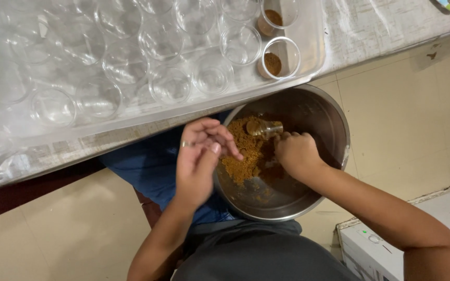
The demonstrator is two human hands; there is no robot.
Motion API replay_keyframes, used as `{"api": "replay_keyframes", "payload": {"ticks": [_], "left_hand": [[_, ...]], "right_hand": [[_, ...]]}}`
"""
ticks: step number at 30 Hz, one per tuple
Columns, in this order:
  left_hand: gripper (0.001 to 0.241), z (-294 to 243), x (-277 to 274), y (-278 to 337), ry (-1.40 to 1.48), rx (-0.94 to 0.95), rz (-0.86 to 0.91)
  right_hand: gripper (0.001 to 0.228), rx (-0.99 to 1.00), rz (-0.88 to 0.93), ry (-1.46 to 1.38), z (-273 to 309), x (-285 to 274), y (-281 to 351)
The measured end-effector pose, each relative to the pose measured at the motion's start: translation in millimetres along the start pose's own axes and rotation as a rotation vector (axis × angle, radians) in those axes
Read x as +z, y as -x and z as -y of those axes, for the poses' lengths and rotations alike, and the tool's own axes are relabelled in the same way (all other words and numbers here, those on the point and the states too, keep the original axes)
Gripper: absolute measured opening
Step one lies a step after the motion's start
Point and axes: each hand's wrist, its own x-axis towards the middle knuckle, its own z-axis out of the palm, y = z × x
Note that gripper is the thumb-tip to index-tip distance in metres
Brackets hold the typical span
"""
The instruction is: Filling small plastic cups with a brown powder mixture and packing it down using another cup.
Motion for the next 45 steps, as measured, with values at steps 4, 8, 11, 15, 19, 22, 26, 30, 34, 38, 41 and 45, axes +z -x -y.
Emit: {"api": "replay_keyframes", "payload": {"ticks": [4,8,11,15,19,22,26,30,34,38,41,45], "left_hand": [[0.043,2,7,0,-0.458,0.296,-0.089],[0.055,20,-6,0,-1.182,0.521,-0.179],[0.061,28,-10,2,-0.859,0.33,-0.183],[0.066,26,-4,-2,-0.752,0.339,-0.064],[0.067,26,-2,-3,-0.721,0.319,-0.049],[0.066,25,-3,-2,-0.753,0.302,-0.05],[0.063,24,-8,-1,-0.752,0.3,-0.043],[0.055,23,-16,0,-0.789,0.307,-0.031],[0.05,17,-21,3,-0.822,0.278,-0.062],[0.044,19,-39,10,-0.927,0.271,-0.096],[0.041,22,-47,13,-0.899,0.281,-0.114],[0.042,14,-29,17,-0.882,0.334,-0.131]], "right_hand": [[0.046,-0.007,-0.002,-0.138,-2,-35,12],[0.052,0.063,0.1,-0.452,-4,-53,21],[0.06,0.079,0.142,-0.602,-5,-52,21],[0.062,0.144,0.177,-0.683,-13,-73,26],[0.051,0.202,0.179,-0.683,-14,-69,21],[0.052,0.141,0.224,-0.774,-1,-66,11],[0.05,0.066,0.36,-1.033,15,-76,3],[0.035,-0.106,0.477,-1.229,11,-61,1],[0.053,-0.181,0.554,-1.406,-5,-66,11],[0.052,-0.218,0.585,-1.382,-20,-78,30],[0.067,-0.18,0.551,-1.371,-26,-87,37],[0.057,-0.013,0.456,-1.067,-19,-77,30]]}}
